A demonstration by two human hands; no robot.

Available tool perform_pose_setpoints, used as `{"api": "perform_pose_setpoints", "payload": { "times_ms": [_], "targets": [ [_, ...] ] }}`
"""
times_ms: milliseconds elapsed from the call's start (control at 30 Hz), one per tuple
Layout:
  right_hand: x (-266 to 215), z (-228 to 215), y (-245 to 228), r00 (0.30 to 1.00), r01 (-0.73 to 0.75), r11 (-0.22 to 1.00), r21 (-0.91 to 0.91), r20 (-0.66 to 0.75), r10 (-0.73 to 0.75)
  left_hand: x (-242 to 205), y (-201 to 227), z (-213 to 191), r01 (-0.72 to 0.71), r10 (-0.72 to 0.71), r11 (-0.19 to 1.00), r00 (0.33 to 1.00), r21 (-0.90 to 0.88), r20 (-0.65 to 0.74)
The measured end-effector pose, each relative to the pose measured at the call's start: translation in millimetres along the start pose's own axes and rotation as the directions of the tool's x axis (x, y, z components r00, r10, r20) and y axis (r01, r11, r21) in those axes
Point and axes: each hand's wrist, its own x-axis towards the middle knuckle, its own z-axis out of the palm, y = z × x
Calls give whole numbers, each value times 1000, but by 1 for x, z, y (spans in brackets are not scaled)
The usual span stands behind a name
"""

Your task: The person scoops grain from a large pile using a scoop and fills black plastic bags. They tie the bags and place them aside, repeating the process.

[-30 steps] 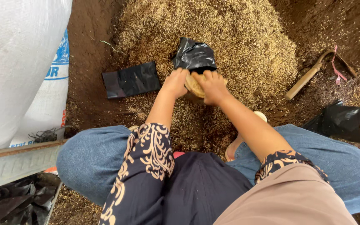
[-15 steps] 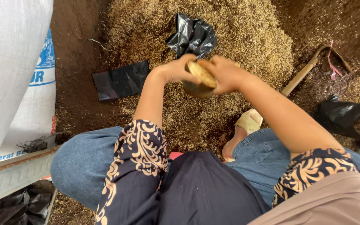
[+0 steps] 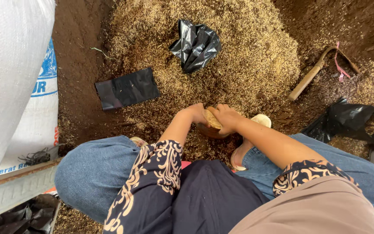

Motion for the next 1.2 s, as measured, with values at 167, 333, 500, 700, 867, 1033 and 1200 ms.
{"api": "perform_pose_setpoints", "payload": {
  "times_ms": [167,333,500,700,867,1033,1200],
  "targets": [
    [11,-39,8,990,-15,997,-70,-142,5,-3,8,-22,-53,29,993,976,-107,-216],
    [22,-73,22,964,2,986,-167,-262,-47,-7,23,-47,-150,124,988,900,-30,-419],
    [40,-108,29,980,-52,951,-304,-201,-10,-22,41,-74,-188,152,982,836,-14,-526],
    [48,-169,29,955,-53,901,-431,-286,-80,-47,63,-113,-190,166,981,767,27,-620],
    [60,-171,2,987,46,996,-72,-149,-56,-65,21,-144,-299,206,943,869,-144,-449],
    [93,-91,-45,995,95,964,248,-50,-85,-78,-53,-124,-150,80,962,955,-230,-286],
    [114,0,-114,998,-63,961,270,-10,68,-92,-106,-74,376,-397,912,910,-163,-118]
  ]
}}
